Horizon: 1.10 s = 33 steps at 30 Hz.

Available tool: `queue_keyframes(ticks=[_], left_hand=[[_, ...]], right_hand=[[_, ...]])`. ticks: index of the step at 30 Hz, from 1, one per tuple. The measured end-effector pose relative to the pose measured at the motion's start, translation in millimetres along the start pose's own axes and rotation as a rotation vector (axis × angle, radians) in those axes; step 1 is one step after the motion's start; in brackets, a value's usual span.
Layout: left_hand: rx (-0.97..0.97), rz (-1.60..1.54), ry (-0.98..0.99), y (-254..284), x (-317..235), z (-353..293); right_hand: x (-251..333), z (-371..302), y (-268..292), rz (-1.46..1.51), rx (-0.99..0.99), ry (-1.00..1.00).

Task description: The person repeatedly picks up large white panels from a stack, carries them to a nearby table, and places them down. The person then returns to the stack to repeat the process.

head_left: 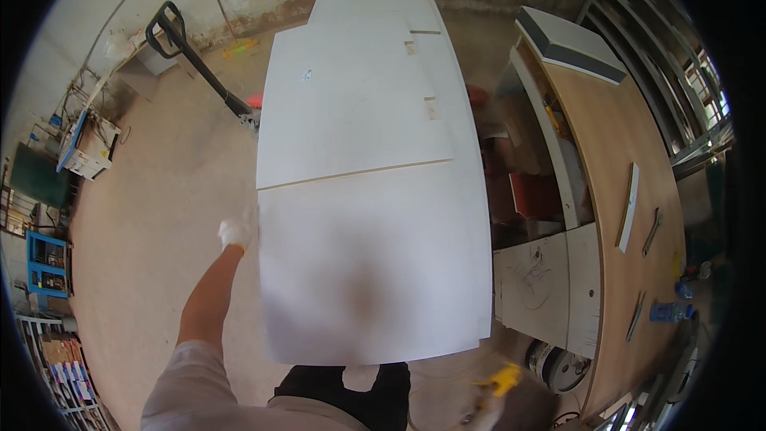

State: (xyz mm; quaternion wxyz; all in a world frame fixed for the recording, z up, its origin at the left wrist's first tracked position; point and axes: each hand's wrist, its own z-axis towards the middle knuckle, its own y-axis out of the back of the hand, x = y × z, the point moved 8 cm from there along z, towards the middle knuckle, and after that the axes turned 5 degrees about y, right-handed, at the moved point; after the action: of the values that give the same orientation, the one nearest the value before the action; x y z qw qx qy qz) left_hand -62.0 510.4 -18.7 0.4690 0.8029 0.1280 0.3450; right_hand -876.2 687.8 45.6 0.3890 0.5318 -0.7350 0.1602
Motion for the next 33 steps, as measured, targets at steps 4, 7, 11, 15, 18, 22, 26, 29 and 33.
queue_keyframes(ticks=[4,7,11,15,18,22,26,29,33], left_hand=[[0.008,-0.52,0.132,30,-17,76],[0.025,-0.769,0.204,41,-41,102],[0.055,-0.823,0.242,57,-48,109],[-0.005,-0.773,0.245,66,-47,101],[-0.06,-0.851,0.199,63,-46,108],[-0.15,-0.893,0.228,53,-19,140],[0.048,-1.137,0.234,42,4,155],[0.041,-1.356,0.212,53,12,117],[0.005,-1.487,0.192,65,33,48]], right_hand=[[66,-32,-197,-0.406,0.361,0.276],[94,-13,-275,-0.167,0.148,0.278],[156,-9,-378,-0.271,0.363,0.526],[196,37,-471,-0.41,0.641,0.31],[232,79,-477,-0.179,0.339,0.42],[207,104,-410,0.028,0.244,0.218],[169,77,-330,-0.081,0.2,0.379],[124,43,-319,-0.308,0.571,0.274],[103,53,-283,0.169,0.308,0.21]])
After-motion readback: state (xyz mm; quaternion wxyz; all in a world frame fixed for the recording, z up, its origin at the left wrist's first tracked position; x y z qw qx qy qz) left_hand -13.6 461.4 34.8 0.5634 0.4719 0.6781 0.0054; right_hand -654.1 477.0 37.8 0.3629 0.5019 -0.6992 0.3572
